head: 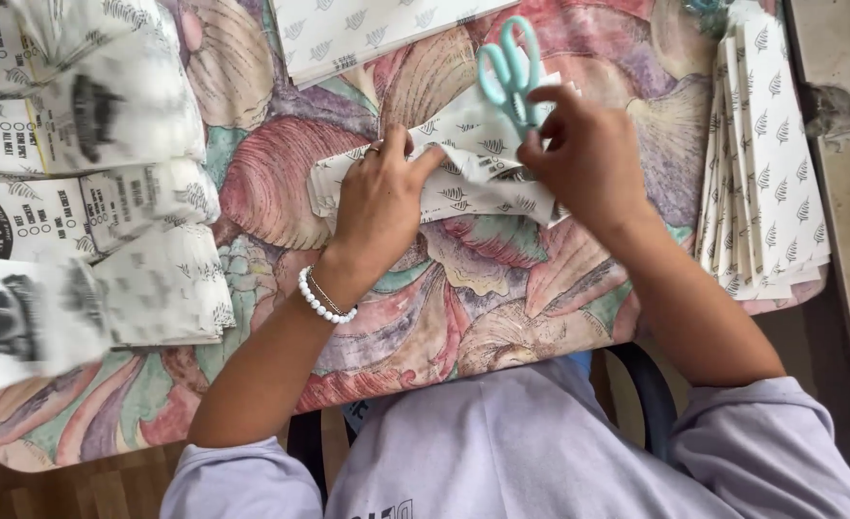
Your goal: Folding printed paper food wrappers and organizing them into neat stacks on a table.
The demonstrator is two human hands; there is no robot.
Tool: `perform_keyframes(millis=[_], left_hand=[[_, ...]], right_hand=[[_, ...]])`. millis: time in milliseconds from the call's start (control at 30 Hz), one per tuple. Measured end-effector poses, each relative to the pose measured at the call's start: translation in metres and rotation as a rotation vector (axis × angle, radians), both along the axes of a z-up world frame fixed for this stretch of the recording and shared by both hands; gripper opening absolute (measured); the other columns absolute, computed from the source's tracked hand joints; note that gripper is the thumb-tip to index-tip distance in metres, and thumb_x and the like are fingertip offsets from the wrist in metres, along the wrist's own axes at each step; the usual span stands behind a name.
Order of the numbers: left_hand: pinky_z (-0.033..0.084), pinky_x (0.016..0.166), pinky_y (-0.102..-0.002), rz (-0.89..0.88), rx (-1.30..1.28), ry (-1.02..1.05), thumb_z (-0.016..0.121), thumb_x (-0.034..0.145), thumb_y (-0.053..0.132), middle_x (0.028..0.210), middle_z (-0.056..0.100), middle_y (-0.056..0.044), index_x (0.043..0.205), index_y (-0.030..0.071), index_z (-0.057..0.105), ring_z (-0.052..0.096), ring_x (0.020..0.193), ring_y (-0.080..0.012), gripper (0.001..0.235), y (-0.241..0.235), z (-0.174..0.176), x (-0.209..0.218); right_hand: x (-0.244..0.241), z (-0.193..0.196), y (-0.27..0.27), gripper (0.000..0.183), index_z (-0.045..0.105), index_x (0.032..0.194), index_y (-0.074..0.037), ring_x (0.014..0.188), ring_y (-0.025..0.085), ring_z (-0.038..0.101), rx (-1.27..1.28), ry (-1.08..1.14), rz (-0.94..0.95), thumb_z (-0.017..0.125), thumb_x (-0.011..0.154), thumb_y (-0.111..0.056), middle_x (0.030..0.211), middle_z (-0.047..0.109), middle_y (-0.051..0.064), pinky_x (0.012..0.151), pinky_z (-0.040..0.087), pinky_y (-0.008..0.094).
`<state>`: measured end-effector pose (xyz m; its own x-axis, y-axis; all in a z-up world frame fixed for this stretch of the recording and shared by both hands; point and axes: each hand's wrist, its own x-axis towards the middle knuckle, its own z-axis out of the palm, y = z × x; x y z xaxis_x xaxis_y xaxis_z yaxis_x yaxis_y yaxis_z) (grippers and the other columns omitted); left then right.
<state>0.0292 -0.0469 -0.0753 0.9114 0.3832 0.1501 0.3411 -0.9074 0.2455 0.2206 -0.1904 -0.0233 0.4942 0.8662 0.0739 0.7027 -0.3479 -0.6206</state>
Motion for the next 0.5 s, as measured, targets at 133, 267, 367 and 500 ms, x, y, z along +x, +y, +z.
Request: perform_keyframes(millis=[133, 267, 367, 500], left_hand=[[0.054, 0.059, -0.027, -0.023, 0.021, 0.071, 0.061, 0.095, -0.006, 0.125, 0.052, -0.025, 0.15, 0.032, 0.053, 0.055, 0.07, -0.017, 0.068, 0.0, 0.004, 0.002], [0.057, 0.057, -0.032, -0.061, 0.048, 0.23, 0.054, 0.089, -0.013, 0.138, 0.046, -0.032, 0.156, 0.034, 0.043, 0.058, 0.067, -0.0196, 0.083, 0.0, 0.014, 0.01], [0.053, 0.049, -0.028, -0.074, 0.098, 0.344, 0.049, 0.087, -0.013, 0.142, 0.043, -0.031, 0.159, 0.035, 0.036, 0.056, 0.063, -0.0182, 0.087, 0.002, 0.021, 0.018], [0.053, 0.048, -0.029, -0.074, 0.133, 0.411, 0.047, 0.092, -0.006, 0.143, 0.042, -0.03, 0.16, 0.036, 0.032, 0.055, 0.06, -0.0163, 0.081, 0.0, 0.02, 0.021]], right_hand=[[0.046, 0.025, -0.027, 0.048, 0.071, 0.129, 0.003, 0.076, 0.013, 0.073, 0.167, -0.101, -0.013, 0.075, 0.082, 0.01, 0.089, 0.077, 0.006, 0.068, 0.064, 0.029], [0.07, 0.039, -0.075, 0.008, 0.073, 0.115, 0.008, 0.088, 0.018, 0.066, 0.317, -0.2, -0.117, 0.078, 0.114, 0.015, 0.1, 0.07, 0.016, 0.072, 0.05, 0.029], [0.023, 0.063, -0.074, 0.022, 0.066, 0.131, 0.02, 0.094, 0.031, 0.069, 0.456, -0.395, -0.076, 0.073, 0.112, 0.03, 0.112, 0.069, 0.027, 0.08, 0.061, 0.038], [-0.025, 0.021, -0.043, 0.05, 0.066, 0.136, 0.005, 0.083, 0.023, 0.062, 0.497, -0.571, 0.072, 0.08, 0.092, 0.023, 0.11, 0.066, 0.019, 0.066, 0.056, 0.032]])
